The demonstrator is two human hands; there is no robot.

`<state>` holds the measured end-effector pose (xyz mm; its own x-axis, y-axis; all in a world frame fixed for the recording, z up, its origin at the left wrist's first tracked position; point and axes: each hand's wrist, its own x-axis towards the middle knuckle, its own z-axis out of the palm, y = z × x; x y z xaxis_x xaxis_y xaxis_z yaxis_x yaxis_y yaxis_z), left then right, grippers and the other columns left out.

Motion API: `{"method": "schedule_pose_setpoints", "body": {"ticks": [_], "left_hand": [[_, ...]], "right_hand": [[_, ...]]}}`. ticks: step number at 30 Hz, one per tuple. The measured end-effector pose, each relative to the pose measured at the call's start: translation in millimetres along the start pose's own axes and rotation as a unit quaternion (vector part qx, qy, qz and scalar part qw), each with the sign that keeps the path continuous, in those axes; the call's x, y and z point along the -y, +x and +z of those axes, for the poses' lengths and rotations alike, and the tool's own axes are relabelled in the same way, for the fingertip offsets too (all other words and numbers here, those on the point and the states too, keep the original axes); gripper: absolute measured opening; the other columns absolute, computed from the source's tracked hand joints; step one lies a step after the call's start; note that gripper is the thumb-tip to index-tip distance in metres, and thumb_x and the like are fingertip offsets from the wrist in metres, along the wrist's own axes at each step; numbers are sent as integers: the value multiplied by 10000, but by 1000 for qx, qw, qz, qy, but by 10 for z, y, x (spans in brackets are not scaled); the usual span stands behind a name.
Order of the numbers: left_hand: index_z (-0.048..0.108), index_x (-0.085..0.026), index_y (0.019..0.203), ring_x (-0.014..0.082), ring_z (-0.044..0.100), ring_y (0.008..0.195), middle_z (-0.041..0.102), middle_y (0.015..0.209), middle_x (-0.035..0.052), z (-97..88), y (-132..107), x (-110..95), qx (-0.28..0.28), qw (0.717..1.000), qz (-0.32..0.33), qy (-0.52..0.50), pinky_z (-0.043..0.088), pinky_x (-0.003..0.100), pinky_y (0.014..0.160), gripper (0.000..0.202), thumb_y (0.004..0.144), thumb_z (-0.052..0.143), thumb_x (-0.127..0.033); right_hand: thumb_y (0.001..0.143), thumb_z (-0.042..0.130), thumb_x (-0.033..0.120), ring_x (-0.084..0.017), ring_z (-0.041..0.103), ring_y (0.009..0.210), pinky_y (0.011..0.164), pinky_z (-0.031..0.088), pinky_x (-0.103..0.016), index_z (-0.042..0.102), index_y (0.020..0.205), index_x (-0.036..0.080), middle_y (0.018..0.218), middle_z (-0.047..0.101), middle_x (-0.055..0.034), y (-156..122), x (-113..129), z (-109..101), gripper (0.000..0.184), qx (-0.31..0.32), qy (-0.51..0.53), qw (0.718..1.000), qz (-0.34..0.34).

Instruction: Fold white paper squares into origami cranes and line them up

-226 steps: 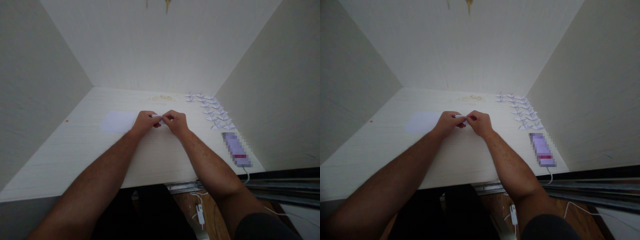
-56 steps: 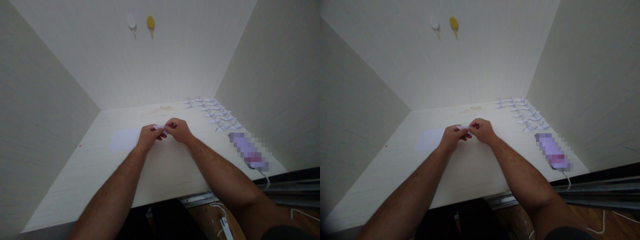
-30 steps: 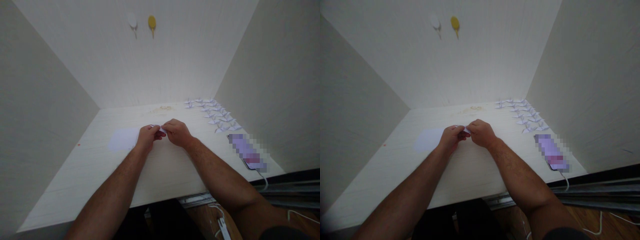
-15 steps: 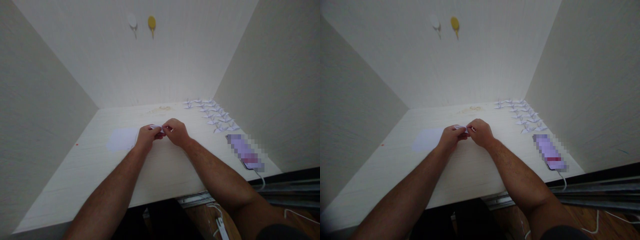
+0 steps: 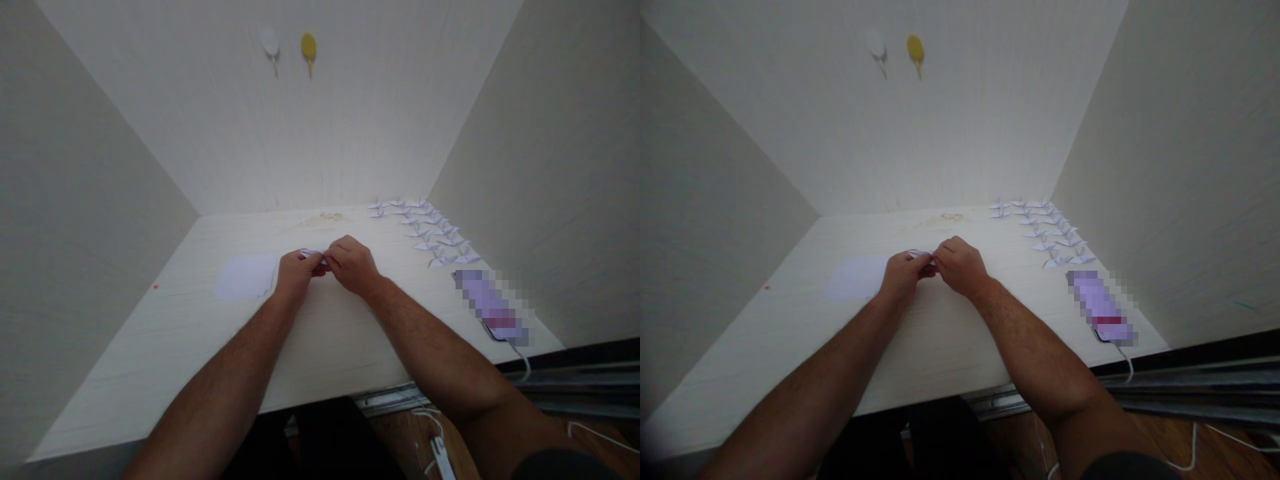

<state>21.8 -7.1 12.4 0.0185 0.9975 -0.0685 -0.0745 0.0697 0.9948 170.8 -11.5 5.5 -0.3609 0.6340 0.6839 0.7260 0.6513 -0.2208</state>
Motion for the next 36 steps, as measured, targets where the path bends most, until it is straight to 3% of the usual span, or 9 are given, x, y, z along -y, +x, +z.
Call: {"method": "schedule_pose_setpoints", "body": {"ticks": [8,11,14,17,20,23,26,31,36], "left_hand": [[655,-114,729,134,652,629,687,712,44,-35,9,-36,5,996,-15,-82,507,252,610,264,617,788,-313],[646,-118,765,130,652,624,684,725,42,-53,29,-25,-1,997,-23,-75,484,232,572,264,634,774,-310],[641,-131,816,152,678,657,696,767,53,-69,46,-9,19,998,-16,-52,479,229,554,268,666,749,-325],[642,-135,854,165,692,692,709,817,70,-84,54,3,48,998,-6,-31,492,236,568,299,680,752,-351],[647,-129,878,173,696,692,713,817,78,-102,60,14,65,998,8,-20,510,252,587,318,688,757,-359],[653,-125,895,186,702,706,714,793,78,-116,59,20,79,996,29,-8,530,271,614,322,698,762,-355],[661,-125,864,191,702,706,714,762,77,-115,51,16,80,996,39,4,536,280,623,305,697,768,-357],[680,-131,778,181,686,676,717,740,81,-97,59,25,62,998,23,-2,538,297,656,297,666,785,-385],[697,-145,699,154,640,642,700,693,58,-118,108,72,28,998,44,36,515,278,670,247,665,779,-376]], "right_hand": [[885,535,143,-198,564,951,829,466,-331,709,964,199,998,689,-87,-21,21,6,200,11,46,999,4],[857,556,153,-185,599,940,836,495,-328,717,950,196,988,699,-82,-23,17,55,191,-38,129,989,56],[836,580,222,-157,626,817,713,528,-292,706,913,182,913,702,-64,3,-17,87,153,-93,238,945,203],[808,630,340,-132,593,637,608,520,-277,687,798,174,717,669,-18,39,-59,80,175,-58,342,881,320],[751,679,376,-114,555,556,572,510,-270,653,700,172,607,623,13,58,-79,56,212,-21,421,837,350],[710,704,357,-107,564,558,575,501,-264,656,705,169,630,645,9,60,-74,33,194,-6,449,820,355],[701,704,341,-105,564,554,560,471,-253,660,702,163,635,655,-1,64,-58,11,184,16,439,827,350],[720,675,296,-106,558,566,568,444,-248,662,689,157,627,660,-6,65,-33,2,143,11,364,877,314],[744,650,304,-115,568,603,586,438,-250,657,698,162,667,673,-15,30,-20,48,149,0,308,904,297]]}}
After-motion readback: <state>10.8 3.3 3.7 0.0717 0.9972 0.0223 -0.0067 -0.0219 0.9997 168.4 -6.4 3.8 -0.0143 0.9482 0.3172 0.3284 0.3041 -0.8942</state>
